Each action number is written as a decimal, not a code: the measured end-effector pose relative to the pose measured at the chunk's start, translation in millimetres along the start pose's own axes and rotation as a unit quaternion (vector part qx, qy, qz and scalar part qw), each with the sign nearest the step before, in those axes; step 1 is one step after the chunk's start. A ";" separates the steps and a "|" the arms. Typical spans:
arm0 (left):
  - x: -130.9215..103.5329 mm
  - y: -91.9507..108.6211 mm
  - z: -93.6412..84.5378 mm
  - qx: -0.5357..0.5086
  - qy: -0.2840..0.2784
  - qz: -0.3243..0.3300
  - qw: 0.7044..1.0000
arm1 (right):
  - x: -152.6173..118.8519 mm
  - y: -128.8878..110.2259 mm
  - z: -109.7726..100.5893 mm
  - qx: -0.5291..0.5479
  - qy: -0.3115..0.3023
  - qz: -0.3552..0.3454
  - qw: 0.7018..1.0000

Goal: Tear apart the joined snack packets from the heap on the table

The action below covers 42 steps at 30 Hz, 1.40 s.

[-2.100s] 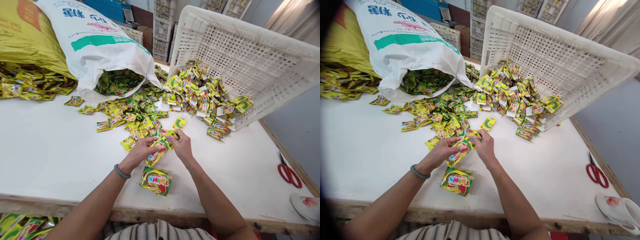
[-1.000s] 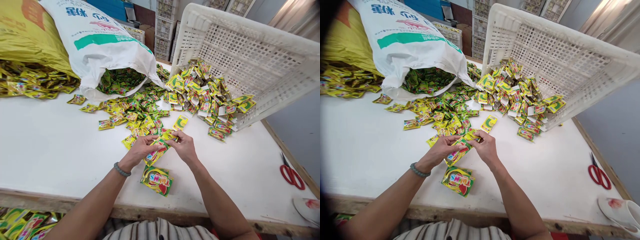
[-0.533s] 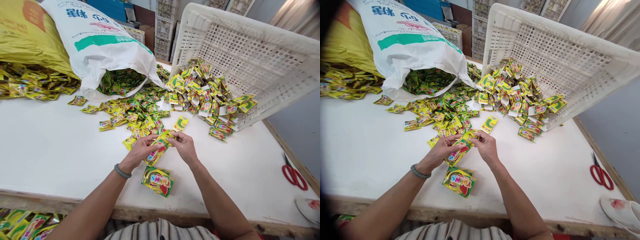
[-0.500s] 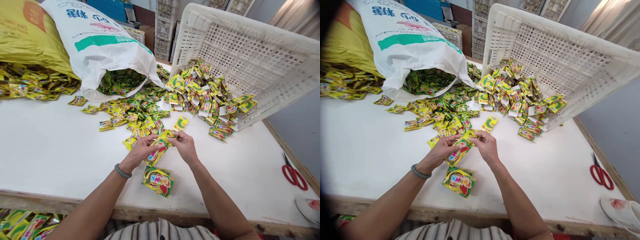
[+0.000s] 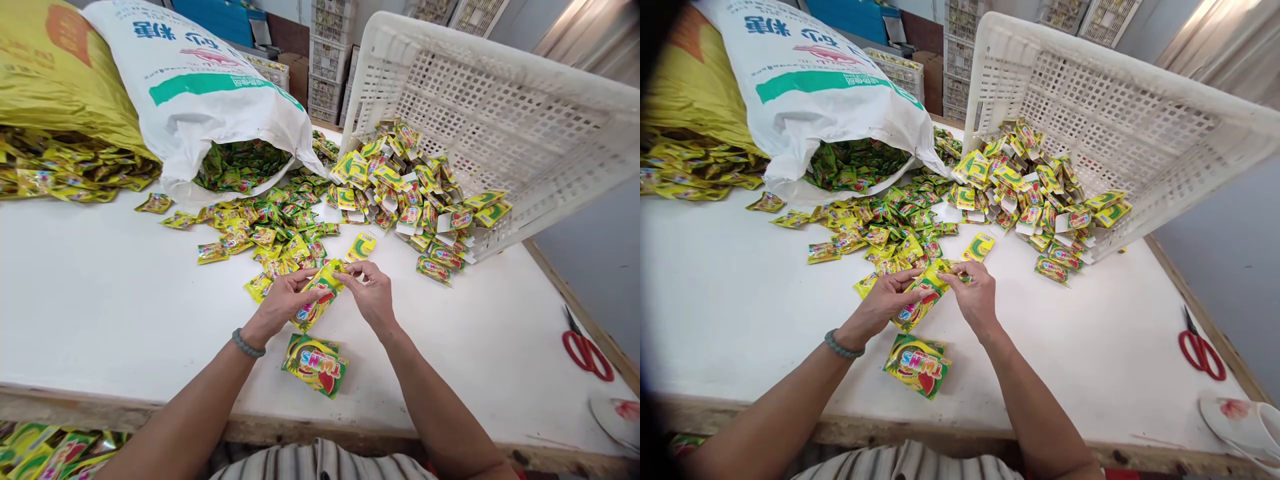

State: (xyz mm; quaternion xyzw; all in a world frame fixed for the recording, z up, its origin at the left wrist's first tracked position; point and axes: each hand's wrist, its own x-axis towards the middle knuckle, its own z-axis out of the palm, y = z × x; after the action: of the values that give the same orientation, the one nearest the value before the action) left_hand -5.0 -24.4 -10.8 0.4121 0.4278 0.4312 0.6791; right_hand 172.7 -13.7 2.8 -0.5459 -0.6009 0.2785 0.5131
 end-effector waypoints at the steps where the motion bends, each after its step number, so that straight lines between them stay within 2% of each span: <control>1: -0.2 0.1 0.1 -0.001 0.000 0.004 1.000 | -0.2 -0.7 0.2 -0.004 0.001 -0.005 1.000; 6: -1.8 0.7 0.8 -0.012 0.002 -0.003 1.000 | -2.7 -5.0 -0.8 0.006 -0.033 0.035 0.999; 11: -1.5 2.4 2.6 -0.009 0.028 -0.009 1.000 | -3.4 -7.3 -3.4 -0.034 -0.012 -0.045 0.998; 18: -3.6 3.6 2.5 -0.007 0.006 -0.019 1.000 | 0.5 -4.6 -2.8 -0.003 -0.068 0.044 0.997; 25: -3.3 2.2 2.1 0.004 -0.010 -0.011 1.000 | 3.1 0.2 -3.2 -0.029 -0.063 0.038 0.997; 31: -2.5 -3.3 1.6 -0.010 -0.009 -0.001 1.000 | -1.7 -3.3 -1.0 -0.067 -0.036 -0.008 0.997; 37: -0.9 -8.3 0.9 -0.034 0.002 -0.003 0.999 | -4.0 -8.4 -0.5 0.005 -0.101 0.026 0.995; 42: -1.0 -7.6 0.9 -0.059 0.040 -0.013 0.997 | -6.3 -5.1 5.2 0.090 -0.150 0.059 0.983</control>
State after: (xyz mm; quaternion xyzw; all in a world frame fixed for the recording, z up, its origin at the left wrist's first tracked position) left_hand -2.7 -27.7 -17.3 0.3483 0.4332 0.4633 0.6902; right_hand 165.3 -19.7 3.8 -0.4836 -0.6103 0.4403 0.4469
